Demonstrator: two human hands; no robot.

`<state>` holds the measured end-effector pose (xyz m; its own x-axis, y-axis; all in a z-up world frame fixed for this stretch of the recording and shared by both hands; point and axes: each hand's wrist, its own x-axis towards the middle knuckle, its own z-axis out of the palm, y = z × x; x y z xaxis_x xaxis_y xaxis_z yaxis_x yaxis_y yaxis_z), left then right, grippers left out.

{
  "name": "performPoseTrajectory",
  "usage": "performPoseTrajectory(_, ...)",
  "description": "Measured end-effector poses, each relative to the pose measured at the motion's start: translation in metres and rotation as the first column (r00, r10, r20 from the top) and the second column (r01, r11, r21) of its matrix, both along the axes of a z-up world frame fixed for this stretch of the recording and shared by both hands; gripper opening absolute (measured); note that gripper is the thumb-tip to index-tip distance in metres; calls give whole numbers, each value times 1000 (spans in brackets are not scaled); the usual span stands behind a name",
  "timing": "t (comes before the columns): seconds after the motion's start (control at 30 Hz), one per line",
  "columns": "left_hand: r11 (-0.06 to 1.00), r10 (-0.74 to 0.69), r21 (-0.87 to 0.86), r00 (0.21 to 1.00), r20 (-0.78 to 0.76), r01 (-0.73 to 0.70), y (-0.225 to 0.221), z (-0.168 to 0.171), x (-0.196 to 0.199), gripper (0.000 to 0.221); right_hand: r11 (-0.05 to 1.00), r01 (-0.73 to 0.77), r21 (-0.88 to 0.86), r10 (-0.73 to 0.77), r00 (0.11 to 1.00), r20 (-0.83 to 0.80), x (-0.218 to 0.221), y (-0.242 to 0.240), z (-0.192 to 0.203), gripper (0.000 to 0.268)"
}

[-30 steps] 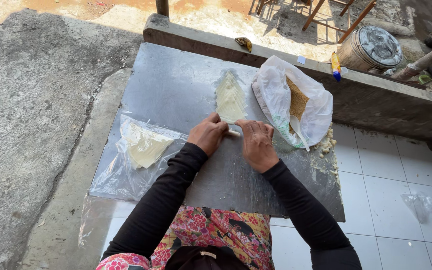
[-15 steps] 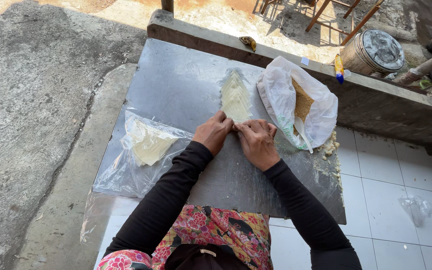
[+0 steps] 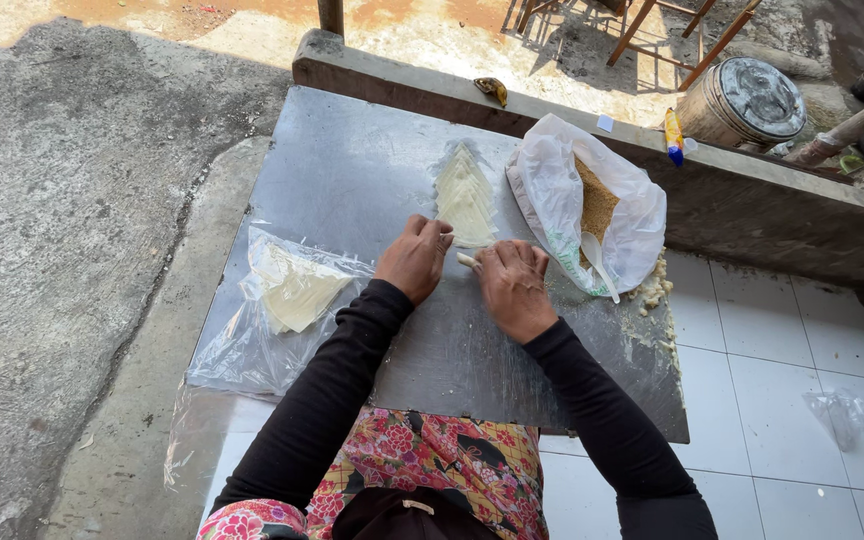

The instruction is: The person folds dough wrappers into triangles by adding filling with a spoon and pressing the edges together on a metal table.

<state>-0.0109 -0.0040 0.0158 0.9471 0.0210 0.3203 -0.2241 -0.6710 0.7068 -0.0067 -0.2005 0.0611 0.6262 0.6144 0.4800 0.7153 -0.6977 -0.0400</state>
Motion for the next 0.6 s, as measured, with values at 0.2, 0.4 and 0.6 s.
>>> performPoseTrajectory(0.2, 976, 108, 164, 968, 225, -146, 5, -1, 3, 24, 823, -234, 517, 517, 686, -512, -110, -61, 47, 18)
performPoseTrajectory(0.4, 967, 69, 229, 978, 198, -114, 2, -6, 3, 22, 746, -407, 528, 620, 134, -773, -188, -77, -52, 22)
performPoseTrajectory(0.6, 960, 41, 266, 979, 198, -93, 2, -14, 10, 20, 994, 110, 3, -38, 367, -929, -154, -86, -216, 30)
